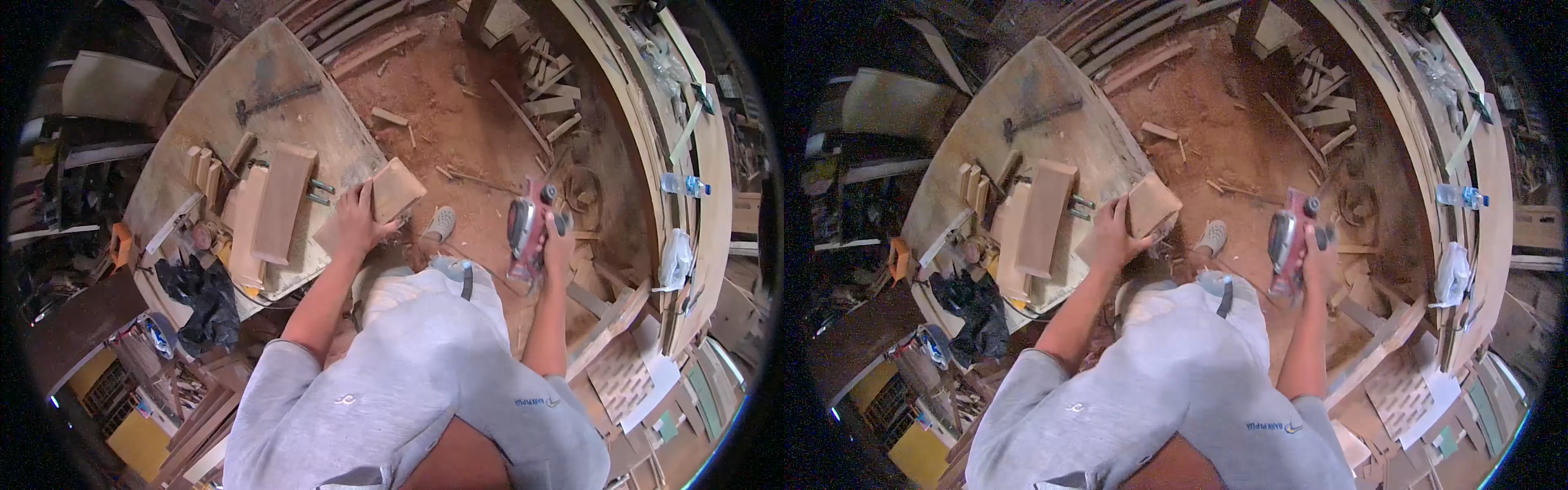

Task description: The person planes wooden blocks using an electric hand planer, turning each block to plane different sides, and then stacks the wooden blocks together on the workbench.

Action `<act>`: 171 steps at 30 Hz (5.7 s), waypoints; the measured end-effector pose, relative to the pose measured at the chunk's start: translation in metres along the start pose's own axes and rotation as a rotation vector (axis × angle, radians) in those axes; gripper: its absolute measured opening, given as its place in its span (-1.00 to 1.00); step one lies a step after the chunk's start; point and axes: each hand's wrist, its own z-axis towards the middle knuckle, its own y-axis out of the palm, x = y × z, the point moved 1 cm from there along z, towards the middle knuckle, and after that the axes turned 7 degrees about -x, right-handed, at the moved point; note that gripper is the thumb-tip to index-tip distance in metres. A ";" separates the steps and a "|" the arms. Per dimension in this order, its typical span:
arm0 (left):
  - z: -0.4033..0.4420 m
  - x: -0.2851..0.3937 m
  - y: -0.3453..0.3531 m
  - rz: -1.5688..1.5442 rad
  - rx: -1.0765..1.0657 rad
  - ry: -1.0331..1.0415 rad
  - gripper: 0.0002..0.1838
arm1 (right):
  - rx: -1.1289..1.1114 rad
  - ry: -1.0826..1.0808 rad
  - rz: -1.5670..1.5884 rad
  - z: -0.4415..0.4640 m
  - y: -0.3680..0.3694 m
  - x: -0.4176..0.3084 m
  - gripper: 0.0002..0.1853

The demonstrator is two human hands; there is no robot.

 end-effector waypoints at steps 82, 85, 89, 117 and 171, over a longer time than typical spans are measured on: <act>0.012 -0.026 0.022 0.007 -0.065 0.186 0.34 | -0.814 -0.061 0.061 0.040 0.202 -0.068 -0.56; 0.012 -0.025 0.022 0.011 -0.058 0.189 0.34 | -0.801 -0.041 0.075 0.044 0.208 -0.068 -0.56; 0.012 -0.023 0.021 0.020 -0.060 0.189 0.35 | -0.800 -0.058 0.081 0.048 0.217 -0.074 -0.58; 0.062 0.023 0.018 0.051 -0.239 0.270 0.28 | -0.086 -0.047 0.040 0.004 0.002 0.009 -0.57; -0.100 -0.067 0.033 -0.939 0.670 -1.184 0.00 | -0.403 -0.093 0.046 -0.024 0.055 0.009 -0.56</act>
